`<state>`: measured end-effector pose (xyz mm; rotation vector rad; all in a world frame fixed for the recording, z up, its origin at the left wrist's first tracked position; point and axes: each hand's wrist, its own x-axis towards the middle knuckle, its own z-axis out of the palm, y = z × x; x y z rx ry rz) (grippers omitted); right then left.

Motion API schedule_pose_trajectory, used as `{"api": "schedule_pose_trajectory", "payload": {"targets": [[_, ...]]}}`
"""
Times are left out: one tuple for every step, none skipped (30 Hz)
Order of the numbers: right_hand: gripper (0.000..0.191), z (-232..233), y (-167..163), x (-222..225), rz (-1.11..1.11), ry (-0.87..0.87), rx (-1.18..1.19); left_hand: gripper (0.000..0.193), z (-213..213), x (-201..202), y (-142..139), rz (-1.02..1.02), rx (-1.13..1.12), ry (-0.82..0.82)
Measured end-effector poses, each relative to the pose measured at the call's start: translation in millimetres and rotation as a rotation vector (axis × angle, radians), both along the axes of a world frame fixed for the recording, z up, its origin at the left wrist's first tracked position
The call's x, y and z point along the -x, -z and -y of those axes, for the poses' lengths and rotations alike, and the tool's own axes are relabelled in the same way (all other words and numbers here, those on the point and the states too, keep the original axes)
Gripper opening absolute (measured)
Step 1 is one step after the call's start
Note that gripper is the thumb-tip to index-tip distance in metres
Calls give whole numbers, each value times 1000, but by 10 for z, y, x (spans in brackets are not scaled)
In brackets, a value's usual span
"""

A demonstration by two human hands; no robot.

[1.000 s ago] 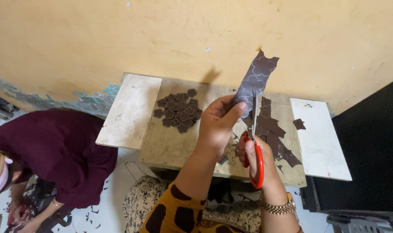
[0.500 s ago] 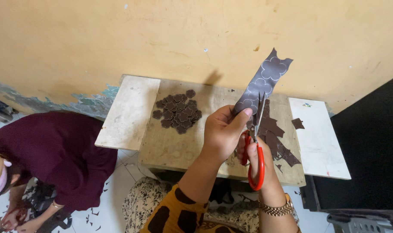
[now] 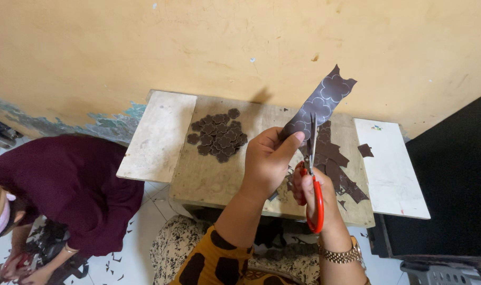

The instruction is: The person uses red-handled scissors to cut scalloped shapes from a dark brown sheet of material. They hold the sheet with the left hand and cut along the pattern with the right hand, placing finished pieces on a wooden board. A second person sits nearby on the floor, handling scraps and using a phone.

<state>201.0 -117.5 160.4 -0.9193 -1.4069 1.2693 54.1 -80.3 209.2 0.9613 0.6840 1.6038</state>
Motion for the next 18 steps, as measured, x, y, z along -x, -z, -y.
{"api": "schedule_pose_trajectory", "payload": {"targets": [[57,-5,16,-4,7,2,9,19,-2,6,6,-11,10,-7],[57,-9,30,-4,15,5,18,19,-7,12,12,-17,10,-22],[57,-11,39,-1,23,7,27,19,-15,20,17,-23,10,-37],[57,-15,44,1,29,9,28,20,-26,22,22,-29,9,-53],[56,-16,47,13,36,12,28,19,-35,21,26,-9,7,-54],[56,-15,46,25,43,14,29,19,-45,19,29,10,5,-55],[56,-7,39,37,29,-2,39,18,-48,18,32,29,4,-57],[56,-3,27,44,15,-17,47,18,-54,12,34,32,3,-50],[57,1,12,56,1,-33,55,17,-57,9,34,34,2,-44],[57,6,-5,65,22,-37,16,17,-54,9,35,37,1,-36],[59,15,-23,67,43,-40,-24,17,-48,14,34,26,6,-33],[60,19,-42,63,64,-43,-63,17,-47,18,32,16,11,-29],[61,26,-57,60,63,-35,-56,16,-43,25,28,6,15,-26],[62,33,-66,59,61,-28,-50,16,-39,34,24,9,12,-19],[63,37,-69,61,60,-20,-44,16,-33,42,20,13,9,-10],[63,35,-67,58,39,-21,-28,16,-34,41,14,18,5,-2],[62,36,-61,55,19,-23,-12,16,-31,39,10,17,8,-3],[63,35,-53,48,-2,-25,4,15,-26,35,8,15,10,-5]]}}
